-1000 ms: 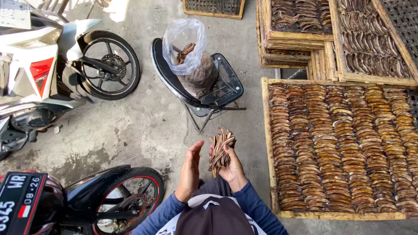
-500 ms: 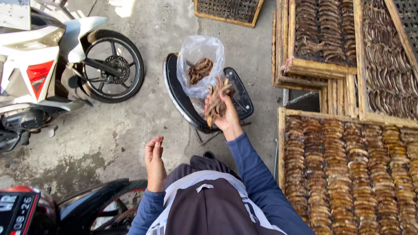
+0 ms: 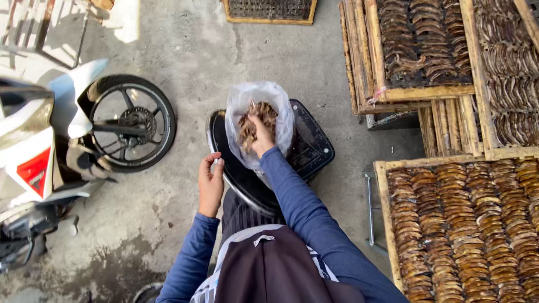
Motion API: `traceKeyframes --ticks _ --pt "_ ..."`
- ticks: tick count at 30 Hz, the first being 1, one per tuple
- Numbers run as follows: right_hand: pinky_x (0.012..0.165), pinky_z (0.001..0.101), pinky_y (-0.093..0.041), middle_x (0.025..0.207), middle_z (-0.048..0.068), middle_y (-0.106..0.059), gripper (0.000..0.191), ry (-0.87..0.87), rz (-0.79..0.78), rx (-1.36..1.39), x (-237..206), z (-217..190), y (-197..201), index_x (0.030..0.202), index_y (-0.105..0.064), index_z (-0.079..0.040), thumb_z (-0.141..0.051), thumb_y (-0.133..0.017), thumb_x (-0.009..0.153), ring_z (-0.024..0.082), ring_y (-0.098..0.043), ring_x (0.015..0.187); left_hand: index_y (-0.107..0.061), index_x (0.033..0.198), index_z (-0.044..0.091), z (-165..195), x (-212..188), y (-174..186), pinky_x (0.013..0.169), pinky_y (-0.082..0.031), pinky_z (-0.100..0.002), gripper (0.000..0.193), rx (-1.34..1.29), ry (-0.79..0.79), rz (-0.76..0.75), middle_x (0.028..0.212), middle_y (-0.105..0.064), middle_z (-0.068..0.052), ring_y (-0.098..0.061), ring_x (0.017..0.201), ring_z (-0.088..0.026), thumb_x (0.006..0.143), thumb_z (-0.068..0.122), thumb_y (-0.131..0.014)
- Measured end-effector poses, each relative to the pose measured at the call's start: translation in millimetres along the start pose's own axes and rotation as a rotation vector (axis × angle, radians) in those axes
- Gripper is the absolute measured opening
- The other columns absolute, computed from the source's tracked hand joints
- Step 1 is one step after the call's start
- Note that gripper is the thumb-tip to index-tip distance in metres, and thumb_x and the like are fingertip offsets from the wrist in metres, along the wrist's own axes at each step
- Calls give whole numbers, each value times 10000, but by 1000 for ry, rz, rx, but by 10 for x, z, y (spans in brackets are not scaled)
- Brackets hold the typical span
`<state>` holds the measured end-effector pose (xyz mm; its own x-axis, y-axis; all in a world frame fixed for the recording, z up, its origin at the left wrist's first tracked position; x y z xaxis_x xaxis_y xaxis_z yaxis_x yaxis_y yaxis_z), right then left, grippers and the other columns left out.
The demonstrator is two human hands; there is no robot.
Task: The person sits on the ground among bamboo drying trays and sorts dried banana slices by hand, picking up slices, inspecting them, and arranging them in neat rows across the trays. They gather handfuls of slices, move some to another tray, and place a portion into a plastic bag on a chair.
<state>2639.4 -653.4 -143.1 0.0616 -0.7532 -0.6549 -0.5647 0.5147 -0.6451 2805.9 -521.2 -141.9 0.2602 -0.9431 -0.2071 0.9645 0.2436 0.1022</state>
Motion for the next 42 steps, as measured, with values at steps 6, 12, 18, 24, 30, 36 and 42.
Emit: traceKeyframes --ticks 6,12,18,24,30,36,42 --pt "738 453 -583 1087 132 -742 589 297 618 -180 777 -300 -259 1178 -699 3 -254 -899 688 273 -713 879 -659 1208 93 579 1395 -46 1057 -442 -463 292 526 -454 -24 1293 -646 -149 -584 1223 -361 945 207 -719" --pt "1089 494 -410 1499 274 -408 1123 181 797 -849 1407 -327 -716 1579 -161 -12 -508 -846 839 410 -454 1349 -654 1237 114 804 2498 -360 1147 -264 -625 407 763 -520 -44 1351 -615 -153 -488 1340 -365 885 299 -742" --pt "1088 537 -375 1493 254 -421 918 109 958 -1208 1512 -436 -838 1571 -182 -70 -386 -753 925 445 -466 1332 -587 1313 57 1011 3311 -822 1107 -281 -627 673 848 -437 -166 1194 -655 -189 -566 1195 -368 835 496 -766" --pt "1027 450 -501 1342 231 -601 449 593 540 -1619 1649 -548 -1116 1389 -546 -108 -84 -685 962 422 -620 1217 -669 1099 111 997 3742 -1188 918 -451 -499 290 929 -451 -350 908 -742 -137 -695 894 -352 922 340 -687" --pt "1001 446 -464 1243 240 -602 374 333 679 -1282 1976 -820 -619 1275 -551 -16 -149 -661 943 410 -594 1175 -670 991 91 968 4029 -890 916 -443 -479 112 710 -531 -238 847 -719 -120 -673 846 -348 974 202 -662" --pt "962 444 -498 1063 217 -653 249 738 580 -1505 2129 -754 -1089 1135 -556 9 -33 -678 922 381 -633 1078 -686 981 96 754 4289 -741 951 -445 -461 90 663 -423 -308 801 -700 -111 -646 814 -330 945 177 -674" --pt "874 442 -543 1018 196 -741 292 286 412 -1422 2752 -482 -1426 1061 -714 -47 -250 -716 851 351 -719 975 -678 971 77 633 4360 -857 1030 -427 -516 87 570 -529 -359 850 -729 -117 -689 871 -329 898 124 -681"
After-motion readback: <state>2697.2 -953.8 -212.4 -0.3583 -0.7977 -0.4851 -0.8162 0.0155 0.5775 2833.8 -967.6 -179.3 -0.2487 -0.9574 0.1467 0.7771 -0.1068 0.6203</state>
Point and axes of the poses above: each hand's wrist, its own x-axis towards the middle knuckle, its own y-axis out of the back of the hand, z = x × y, the point moved 6 cm from there along x, towards the middle knuckle
